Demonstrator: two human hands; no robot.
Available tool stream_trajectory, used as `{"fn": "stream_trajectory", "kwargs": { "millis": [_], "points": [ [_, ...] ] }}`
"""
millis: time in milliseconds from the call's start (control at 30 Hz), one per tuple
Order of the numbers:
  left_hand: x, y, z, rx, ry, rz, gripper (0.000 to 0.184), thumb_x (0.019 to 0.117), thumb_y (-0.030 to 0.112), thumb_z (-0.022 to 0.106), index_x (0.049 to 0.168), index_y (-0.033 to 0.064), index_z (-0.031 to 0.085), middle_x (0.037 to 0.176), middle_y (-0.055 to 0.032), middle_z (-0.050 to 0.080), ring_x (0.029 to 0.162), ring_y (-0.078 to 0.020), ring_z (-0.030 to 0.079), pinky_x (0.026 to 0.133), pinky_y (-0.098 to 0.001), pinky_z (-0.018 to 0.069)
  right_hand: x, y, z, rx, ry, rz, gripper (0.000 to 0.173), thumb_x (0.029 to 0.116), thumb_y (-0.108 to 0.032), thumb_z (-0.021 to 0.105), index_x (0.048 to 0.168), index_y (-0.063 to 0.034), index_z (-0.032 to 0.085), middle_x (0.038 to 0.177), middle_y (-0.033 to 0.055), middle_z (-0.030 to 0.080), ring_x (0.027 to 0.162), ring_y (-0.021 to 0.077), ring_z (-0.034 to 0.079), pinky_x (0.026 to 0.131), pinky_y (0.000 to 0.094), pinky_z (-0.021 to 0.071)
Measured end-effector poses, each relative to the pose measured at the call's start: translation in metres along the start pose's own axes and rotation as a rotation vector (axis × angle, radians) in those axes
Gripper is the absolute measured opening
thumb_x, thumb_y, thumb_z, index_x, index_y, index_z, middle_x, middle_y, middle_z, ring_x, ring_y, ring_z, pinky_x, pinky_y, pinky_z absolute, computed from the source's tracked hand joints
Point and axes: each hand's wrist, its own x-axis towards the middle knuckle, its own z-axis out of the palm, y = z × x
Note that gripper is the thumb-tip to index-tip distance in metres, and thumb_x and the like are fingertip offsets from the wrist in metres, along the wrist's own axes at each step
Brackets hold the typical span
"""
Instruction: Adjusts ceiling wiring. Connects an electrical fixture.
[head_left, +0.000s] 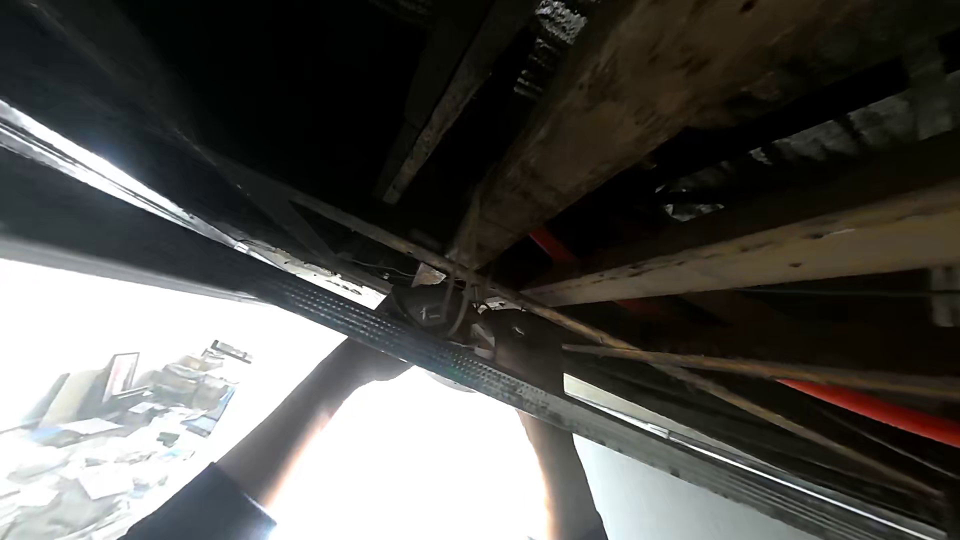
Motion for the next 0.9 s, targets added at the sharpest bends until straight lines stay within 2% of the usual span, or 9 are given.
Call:
{"fn": "stream_trajectory", "kwargs": {
  "millis": [67,167,267,400,500,600,667,800,900],
  "points": [
    [0.009,-0.017,0.004,-0.261,0.033,0.135,0.013,0.0988,0.006,0.059,0.108,0.0044,0.068,0.094,-0.0008,0.071,0.084,-0.0059,0.065,0.078,-0.0211,0.0552,0.000,0.000,0.000,0.007,0.008,0.011,0.015,0.0974,-0.023,0.068,0.092,-0.0120,0.076,0.078,0.0031,0.071,0.065,0.0139,0.065,0.059,0.0372,0.0548],
    [0.023,-0.030,0.015,-0.328,0.248,0.008,0.032,0.0982,0.007,0.067,0.129,0.0049,0.062,0.100,-0.0049,0.078,0.086,-0.0115,0.076,0.079,-0.0278,0.0633,-0.004,-0.006,0.008,0.013,0.134,-0.012,0.011,0.0926,-0.014,0.071,0.082,-0.0110,0.072,0.072,-0.0009,0.068,0.061,0.0079,0.062,0.057,0.0301,0.0533],
    [0.032,-0.037,0.017,-0.061,0.414,-0.061,0.018,0.0873,0.014,0.081,0.104,0.0115,0.075,0.092,0.0029,0.076,0.084,-0.0036,0.071,0.080,-0.0264,0.0600,-0.011,-0.006,0.017,0.111,0.250,-0.048,0.007,0.0854,-0.004,0.075,0.082,-0.0089,0.071,0.079,-0.0020,0.070,0.069,0.0046,0.065,0.060,0.0248,0.0561],
    [0.044,-0.056,0.014,0.012,0.263,0.063,0.010,0.0896,0.026,0.079,0.089,0.0154,0.080,0.085,0.0052,0.076,0.079,-0.0034,0.071,0.077,-0.0273,0.0604,-0.016,-0.009,0.023,0.212,0.245,-0.006,0.022,0.0858,-0.004,0.078,0.106,-0.0097,0.072,0.086,-0.0003,0.071,0.064,0.0075,0.066,0.054,0.0251,0.0571],
    [0.050,-0.056,0.019,0.162,0.253,0.274,0.012,0.0866,0.025,0.078,0.094,0.0167,0.082,0.087,0.0069,0.076,0.080,-0.0005,0.069,0.078,-0.0239,0.0580,-0.019,-0.013,0.016,0.263,0.131,0.069,0.020,0.0871,-0.003,0.076,0.104,-0.0103,0.069,0.076,0.0003,0.069,0.054,0.0095,0.059,0.052,0.0269,0.0543],
    [0.052,-0.029,0.012,0.287,0.110,0.090,0.016,0.0908,0.029,0.075,0.104,0.0218,0.081,0.098,0.0052,0.077,0.089,-0.0071,0.071,0.087,-0.0400,0.0570,-0.023,0.002,0.006,0.451,-0.002,0.130,0.022,0.0851,-0.003,0.070,0.105,-0.0117,0.069,0.086,0.0038,0.070,0.059,0.0120,0.060,0.055,0.0267,0.0533],
    [0.053,-0.008,0.009,0.257,0.024,-0.005,0.014,0.0921,0.028,0.075,0.104,0.0217,0.081,0.098,0.0053,0.077,0.089,-0.0076,0.071,0.086,-0.0415,0.0576,-0.026,0.011,0.003,0.549,-0.037,0.148,0.022,0.0861,-0.005,0.069,0.106,-0.0119,0.071,0.092,0.0037,0.070,0.067,0.0103,0.063,0.057,0.0241,0.0538],
    [0.058,0.006,0.010,0.293,-0.021,-0.035,0.014,0.0968,0.030,0.071,0.100,0.0192,0.079,0.097,0.0019,0.076,0.090,-0.0126,0.071,0.084,-0.0473,0.0559,-0.024,0.015,0.002,0.735,0.013,0.230,0.023,0.0820,0.002,0.061,0.100,-0.0072,0.071,0.080,0.0043,0.067,0.055,0.0064,0.057,0.050,0.0218,0.0506],
    [0.053,-0.002,0.016,0.295,0.035,-0.051,0.020,0.1010,0.030,0.065,0.108,0.0145,0.075,0.100,-0.0025,0.075,0.093,-0.0167,0.070,0.088,-0.0486,0.0550,-0.020,0.021,0.004,0.653,0.040,0.198,0.013,0.1007,-0.009,0.057,0.102,-0.0072,0.070,0.085,0.0047,0.068,0.060,0.0089,0.060,0.053,0.0241,0.0537]
  ]
}}
